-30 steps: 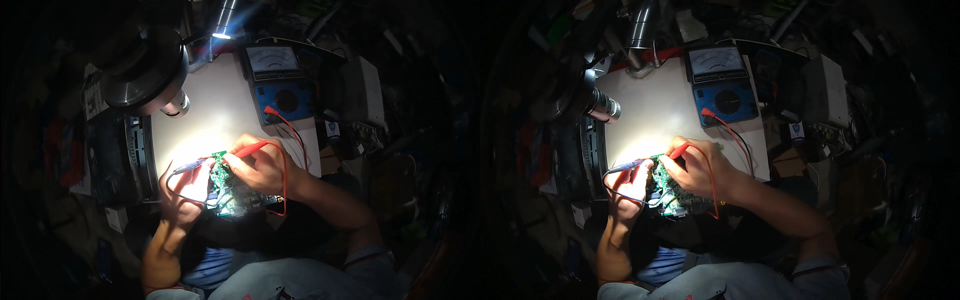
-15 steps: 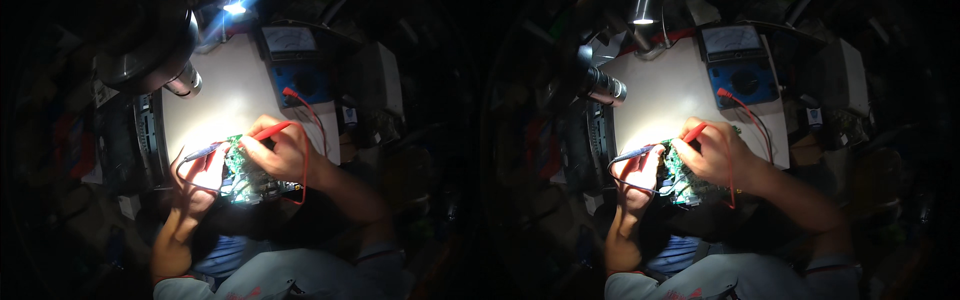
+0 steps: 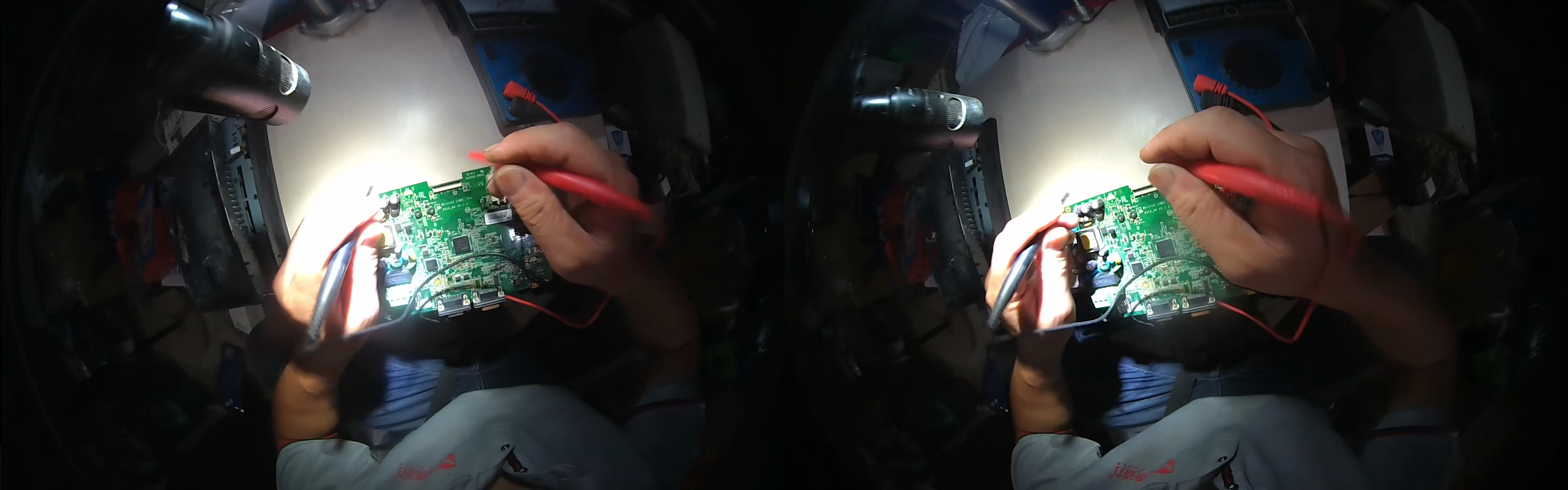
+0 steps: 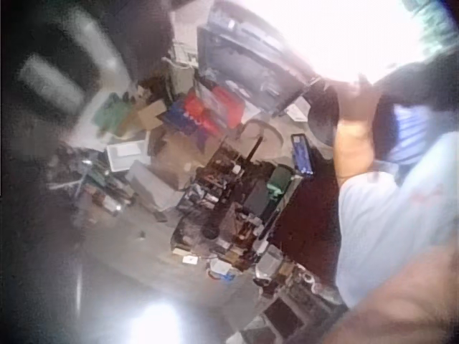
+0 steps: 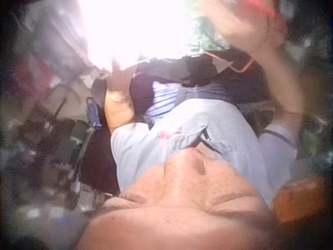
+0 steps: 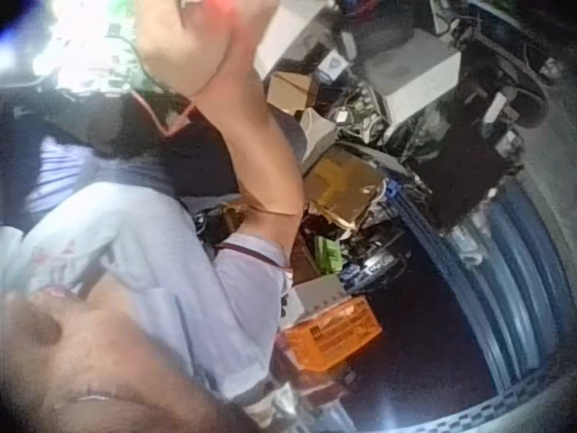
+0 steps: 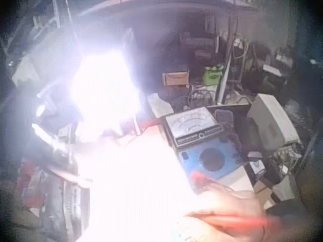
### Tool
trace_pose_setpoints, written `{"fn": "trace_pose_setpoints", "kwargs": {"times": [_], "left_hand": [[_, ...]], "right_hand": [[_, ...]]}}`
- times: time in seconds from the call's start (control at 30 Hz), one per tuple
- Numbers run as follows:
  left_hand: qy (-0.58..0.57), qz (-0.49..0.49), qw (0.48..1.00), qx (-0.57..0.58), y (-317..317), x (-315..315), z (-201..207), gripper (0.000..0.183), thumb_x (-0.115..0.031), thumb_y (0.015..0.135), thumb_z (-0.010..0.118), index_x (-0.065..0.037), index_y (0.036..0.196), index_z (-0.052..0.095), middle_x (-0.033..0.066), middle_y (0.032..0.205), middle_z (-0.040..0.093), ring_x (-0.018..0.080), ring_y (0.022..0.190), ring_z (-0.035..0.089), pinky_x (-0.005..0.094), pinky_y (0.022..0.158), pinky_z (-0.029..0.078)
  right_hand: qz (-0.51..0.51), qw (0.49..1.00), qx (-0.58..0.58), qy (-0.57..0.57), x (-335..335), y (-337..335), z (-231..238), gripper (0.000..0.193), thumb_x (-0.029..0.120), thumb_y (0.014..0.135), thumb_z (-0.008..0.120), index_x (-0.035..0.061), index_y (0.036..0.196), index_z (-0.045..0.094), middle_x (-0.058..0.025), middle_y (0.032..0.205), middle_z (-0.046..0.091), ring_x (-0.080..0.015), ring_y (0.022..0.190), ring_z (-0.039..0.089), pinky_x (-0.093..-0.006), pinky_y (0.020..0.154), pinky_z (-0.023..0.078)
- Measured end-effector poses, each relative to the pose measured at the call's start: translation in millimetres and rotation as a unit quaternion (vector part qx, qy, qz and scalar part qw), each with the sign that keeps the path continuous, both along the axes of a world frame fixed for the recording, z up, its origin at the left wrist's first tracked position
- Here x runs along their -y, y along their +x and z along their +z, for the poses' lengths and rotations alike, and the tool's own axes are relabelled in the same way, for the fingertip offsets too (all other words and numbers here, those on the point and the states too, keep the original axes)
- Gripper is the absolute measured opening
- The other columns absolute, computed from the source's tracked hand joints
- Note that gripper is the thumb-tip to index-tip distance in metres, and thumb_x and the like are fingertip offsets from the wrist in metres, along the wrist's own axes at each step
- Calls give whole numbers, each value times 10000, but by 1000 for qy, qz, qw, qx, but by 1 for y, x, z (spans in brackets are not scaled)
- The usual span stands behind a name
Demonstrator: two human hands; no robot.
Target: The person uses multimeter probes to test points on a green circuit board under a work lamp. They then place the board down, pick up a red bag, and retrieve a black power supply unit, holding it briefly.
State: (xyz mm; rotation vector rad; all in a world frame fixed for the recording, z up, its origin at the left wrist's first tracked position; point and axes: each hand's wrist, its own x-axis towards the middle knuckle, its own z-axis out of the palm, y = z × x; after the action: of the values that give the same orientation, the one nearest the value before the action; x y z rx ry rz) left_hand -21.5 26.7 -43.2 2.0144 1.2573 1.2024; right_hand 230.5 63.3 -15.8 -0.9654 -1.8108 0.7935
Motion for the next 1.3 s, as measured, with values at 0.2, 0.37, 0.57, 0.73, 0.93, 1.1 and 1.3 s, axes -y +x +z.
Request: {"fn": "trace_pose_setpoints", "kwargs": {"times": [0.2, 0.37, 0.57, 0.73, 0.93, 1.1, 1.3], "left_hand": [[-83, -70, 984, 141, -14, 14, 0, 384, 79, 893, 606, 90, 1270, 536, 250, 1177, 651, 269, 1043, 689, 351, 922, 579], [-103, -125, 987, -5, -16, 14, 8, 895, -272, 657, 960, 29, 1350, 481, 304, 1337, 537, 381, 1230, 598, 457, 1008, 505], [-227, -167, 959, -1, -16, 16, 9, 1187, -186, 512, 1020, -119, 1477, 332, 331, 1650, 82, 429, 1487, 326, 535, 1178, 366], [-227, -126, 963, -71, -12, 17, 14, 1175, -140, 530, 1009, -104, 1477, 314, 336, 1640, 115, 432, 1503, 294, 524, 1198, 334], [-238, -137, 960, -46, -14, 12, 13, 1109, -78, 572, 988, -94, 1453, 314, 344, 1632, 143, 435, 1505, 292, 524, 1193, 335], [-239, -163, 957, -21, -24, 11, 10, 1048, -50, 637, 957, -104, 1453, 301, 352, 1638, 112, 448, 1507, 274, 546, 1188, 330], [-220, -189, 956, -43, -29, 8, 6, 1055, -90, 672, 950, -94, 1477, 268, 381, 1627, 97, 478, 1519, 219, 559, 1192, 303]], "right_hand": [[95, 978, 170, 78, 7, 18, 0, 425, 305, 859, 774, -2, 1120, 641, -225, 1081, 705, -355, 963, 709, -431, 850, 563], [143, 935, 325, 23, 26, 17, 8, 841, 636, 668, 812, 13, 1184, 582, -319, 1435, 515, -459, 1330, 507, -596, 1114, 385], [141, 910, 390, 3, 30, 9, 4, 839, 607, 680, 805, 11, 1218, 562, -334, 1526, 401, -472, 1437, 385, -636, 1175, 272], [139, 912, 387, -11, 30, 8, 3, 805, 564, 721, 807, 1, 1236, 550, -354, 1522, 387, -493, 1433, 379, -652, 1172, 268], [141, 915, 378, -11, 28, 6, 1, 816, 506, 690, 841, -7, 1250, 542, -361, 1496, 405, -506, 1409, 394, -669, 1165, 271], [145, 920, 365, -16, 26, 4, 3, 860, 448, 619, 885, -10, 1260, 541, -356, 1477, 425, -505, 1392, 409, -666, 1161, 287], [141, 923, 356, -25, 25, 4, 5, 859, 420, 579, 903, -14, 1237, 560, -357, 1460, 441, -504, 1380, 423, -662, 1151, 302]]}}
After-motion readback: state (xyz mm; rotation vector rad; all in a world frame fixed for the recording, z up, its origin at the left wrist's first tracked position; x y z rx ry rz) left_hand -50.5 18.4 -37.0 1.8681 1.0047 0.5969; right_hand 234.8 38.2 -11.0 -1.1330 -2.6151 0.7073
